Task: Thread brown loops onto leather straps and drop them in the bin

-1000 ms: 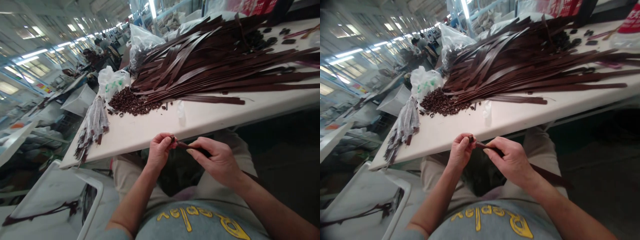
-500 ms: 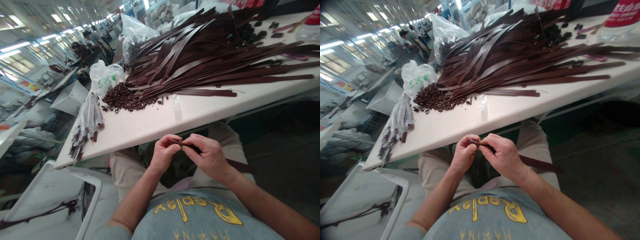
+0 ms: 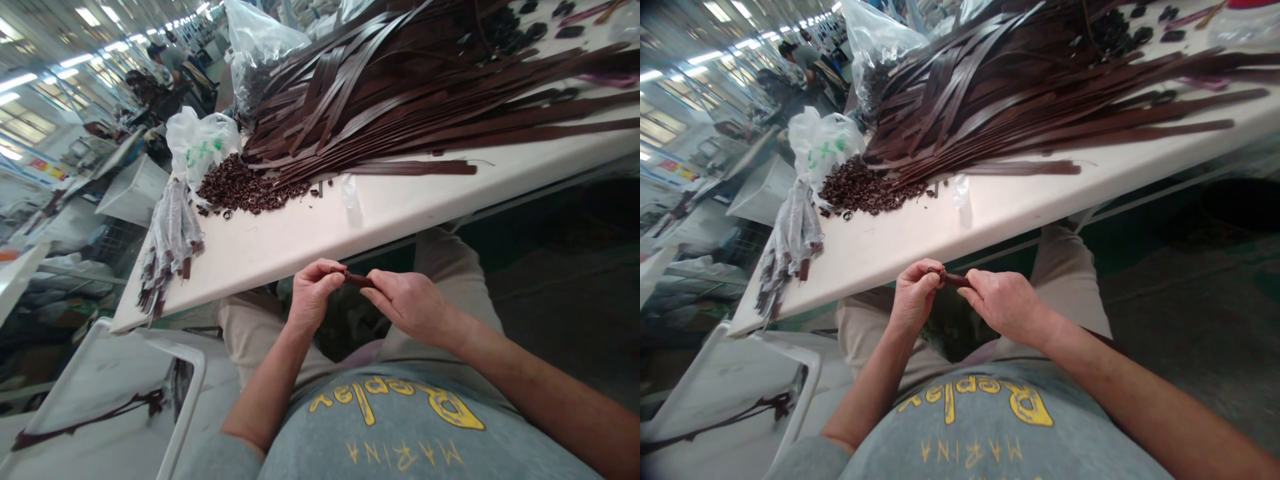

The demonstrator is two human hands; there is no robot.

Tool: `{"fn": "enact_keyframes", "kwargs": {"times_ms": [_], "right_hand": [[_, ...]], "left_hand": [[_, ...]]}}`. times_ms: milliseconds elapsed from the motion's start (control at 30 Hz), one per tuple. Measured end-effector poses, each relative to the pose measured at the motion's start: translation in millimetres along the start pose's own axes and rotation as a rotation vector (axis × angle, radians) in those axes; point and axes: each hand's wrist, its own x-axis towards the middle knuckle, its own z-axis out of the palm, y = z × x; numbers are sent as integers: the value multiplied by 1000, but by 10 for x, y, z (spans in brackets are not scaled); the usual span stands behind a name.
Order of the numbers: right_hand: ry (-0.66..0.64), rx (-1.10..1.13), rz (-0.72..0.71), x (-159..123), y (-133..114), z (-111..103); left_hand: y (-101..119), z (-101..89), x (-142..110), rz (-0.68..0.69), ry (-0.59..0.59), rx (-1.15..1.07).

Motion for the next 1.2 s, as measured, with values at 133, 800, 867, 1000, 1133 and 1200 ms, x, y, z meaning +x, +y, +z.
{"fn": "enact_keyframes", "kwargs": {"times_ms": [133,800,867,1000,1133,1200], "right_hand": [[-174,111,10,31,-8,-37],[-193,225,58,-105,11,29],[-218,346,38,-51,-13,21],[-297,465,74,-14,-18,-26],[-318,284,166,-135,33,-38],[-301,200,163,-201,52,-3]], "left_hand": [[-14,3,-42,-67,-72,82],[-137,-9,-111,-60,-68,84],[-185,14,-145,-81,-126,70],[-206,-22,-141,-42,-113,36],[-190,-108,-115,28,-37,55],[-203,-99,-135,21,-36,64]]}}
